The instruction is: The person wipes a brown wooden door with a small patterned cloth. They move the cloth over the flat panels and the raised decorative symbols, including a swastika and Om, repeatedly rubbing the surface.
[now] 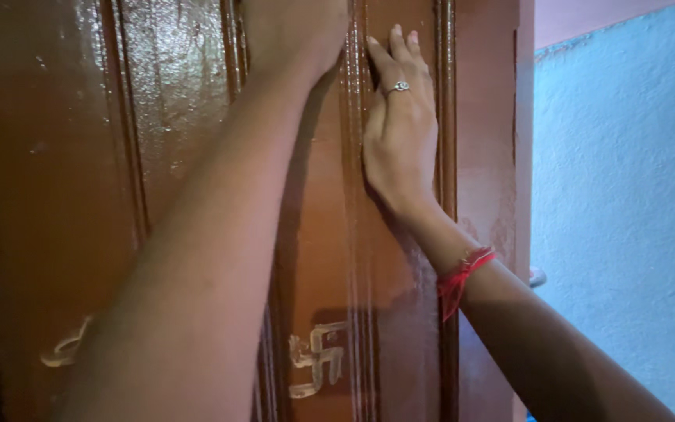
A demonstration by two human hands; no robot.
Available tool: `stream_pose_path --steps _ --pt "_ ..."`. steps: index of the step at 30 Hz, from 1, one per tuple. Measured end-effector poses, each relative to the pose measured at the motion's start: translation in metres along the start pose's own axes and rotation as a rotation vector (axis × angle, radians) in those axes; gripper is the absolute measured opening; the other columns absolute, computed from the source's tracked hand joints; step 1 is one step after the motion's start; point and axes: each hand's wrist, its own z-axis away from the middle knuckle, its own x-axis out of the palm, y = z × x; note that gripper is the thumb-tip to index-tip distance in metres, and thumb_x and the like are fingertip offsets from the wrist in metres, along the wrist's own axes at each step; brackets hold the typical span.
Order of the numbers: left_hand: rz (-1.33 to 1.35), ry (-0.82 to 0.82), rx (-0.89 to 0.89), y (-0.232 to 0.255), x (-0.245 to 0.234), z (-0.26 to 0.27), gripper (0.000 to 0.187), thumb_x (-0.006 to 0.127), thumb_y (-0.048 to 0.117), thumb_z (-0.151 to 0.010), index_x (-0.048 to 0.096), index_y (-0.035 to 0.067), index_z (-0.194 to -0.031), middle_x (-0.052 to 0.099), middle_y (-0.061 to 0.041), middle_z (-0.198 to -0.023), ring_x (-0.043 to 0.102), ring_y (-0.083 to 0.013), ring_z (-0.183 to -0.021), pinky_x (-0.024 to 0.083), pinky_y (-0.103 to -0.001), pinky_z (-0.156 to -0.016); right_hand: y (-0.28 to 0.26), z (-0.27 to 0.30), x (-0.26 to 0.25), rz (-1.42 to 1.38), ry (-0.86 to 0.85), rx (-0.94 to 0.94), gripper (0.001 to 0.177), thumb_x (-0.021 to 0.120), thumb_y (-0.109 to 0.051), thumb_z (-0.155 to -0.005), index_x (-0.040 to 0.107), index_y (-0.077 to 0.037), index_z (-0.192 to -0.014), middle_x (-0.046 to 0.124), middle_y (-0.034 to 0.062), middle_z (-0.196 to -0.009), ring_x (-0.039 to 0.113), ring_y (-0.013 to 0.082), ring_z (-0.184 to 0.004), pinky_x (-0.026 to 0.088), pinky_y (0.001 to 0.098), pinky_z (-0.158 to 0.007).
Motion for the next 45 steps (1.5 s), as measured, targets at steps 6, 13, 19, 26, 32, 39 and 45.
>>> stream_pose_path --steps 6,13,19,26,32,39,45 --pt "-0.144 -0.117 0.002 0.03 -0.045 0.027 0.036 0.05 0.031 -0.107 0.071 0.001 -0.105 0.072 -0.02 -0.098 0.067 -0.0375 -0.096 0.046 -0.056 -0.091 0.0 0.0 0.001 0.005 -0.007 -0.011 0.047 0.045 0.006 -0.102 0.056 -0.003 -0.146 0.047 0.0215 -0.159 0.036 0.039 -0.153 0.03 0.0468 -0.129" --pt "-0.179 -0.111 0.059 0.048 -0.065 0.073 0.06 0.046 0.032 -0.11 0.033 0.003 -0.161 0.029 -0.016 -0.167 0.02 -0.0279 -0.157 0.011 -0.048 -0.13 -0.003 0.0 0.002 0.059 0.007 -0.014 0.039 0.047 0.002 -0.106 0.058 -0.003 -0.143 0.049 0.02 -0.158 0.038 0.0377 -0.154 0.03 0.0478 -0.13" --pt "-0.262 -0.224 0.025 0.053 -0.074 0.091 0.062 0.038 0.037 -0.109 0.029 0.007 -0.162 0.021 -0.013 -0.17 0.013 -0.0235 -0.158 0.007 -0.045 -0.13 -0.011 0.0 -0.004 0.078 -0.027 -0.012 0.04 0.047 0.0 -0.103 0.057 -0.002 -0.143 0.048 0.0225 -0.157 0.038 0.0397 -0.151 0.028 0.0494 -0.127" --pt "-0.254 -0.229 -0.009 0.063 -0.082 0.118 0.062 0.039 0.038 -0.108 0.032 0.006 -0.161 0.024 -0.013 -0.169 0.015 -0.0247 -0.158 0.008 -0.046 -0.129 -0.023 0.009 -0.008 0.004 -0.061 -0.042 0.037 0.054 -0.003 -0.103 0.057 -0.003 -0.14 0.053 0.0214 -0.152 0.045 0.039 -0.148 0.036 0.047 -0.123" --pt "-0.274 -0.222 -0.005 0.066 -0.089 0.131 0.062 0.039 0.037 -0.106 0.036 0.005 -0.159 0.026 -0.013 -0.168 0.016 -0.0248 -0.157 0.009 -0.046 -0.128 -0.028 0.012 -0.008 -0.013 -0.057 -0.097 0.043 0.055 -0.001 -0.098 0.058 -0.006 -0.141 0.055 0.0187 -0.151 0.048 0.037 -0.147 0.036 0.0482 -0.125" --pt "-0.294 -0.216 -0.002 0.067 -0.098 0.147 0.057 0.042 0.033 -0.106 0.043 0.005 -0.155 0.031 -0.012 -0.167 0.021 -0.0249 -0.156 0.012 -0.045 -0.128 -0.035 0.015 -0.014 0.059 -0.102 -0.163 0.051 0.058 0.0 -0.091 0.059 -0.007 -0.141 0.051 0.0192 -0.155 0.047 0.0382 -0.147 0.035 0.0502 -0.125" --pt "-0.343 -0.185 0.017 0.067 -0.105 0.158 0.057 0.045 0.029 -0.102 0.045 0.006 -0.154 0.033 -0.011 -0.166 0.025 -0.0237 -0.156 0.014 -0.045 -0.128 -0.038 0.016 -0.015 0.052 -0.159 -0.223 0.049 0.06 -0.003 -0.093 0.059 -0.008 -0.142 0.052 0.0182 -0.153 0.048 0.0366 -0.145 0.035 0.0511 -0.124"
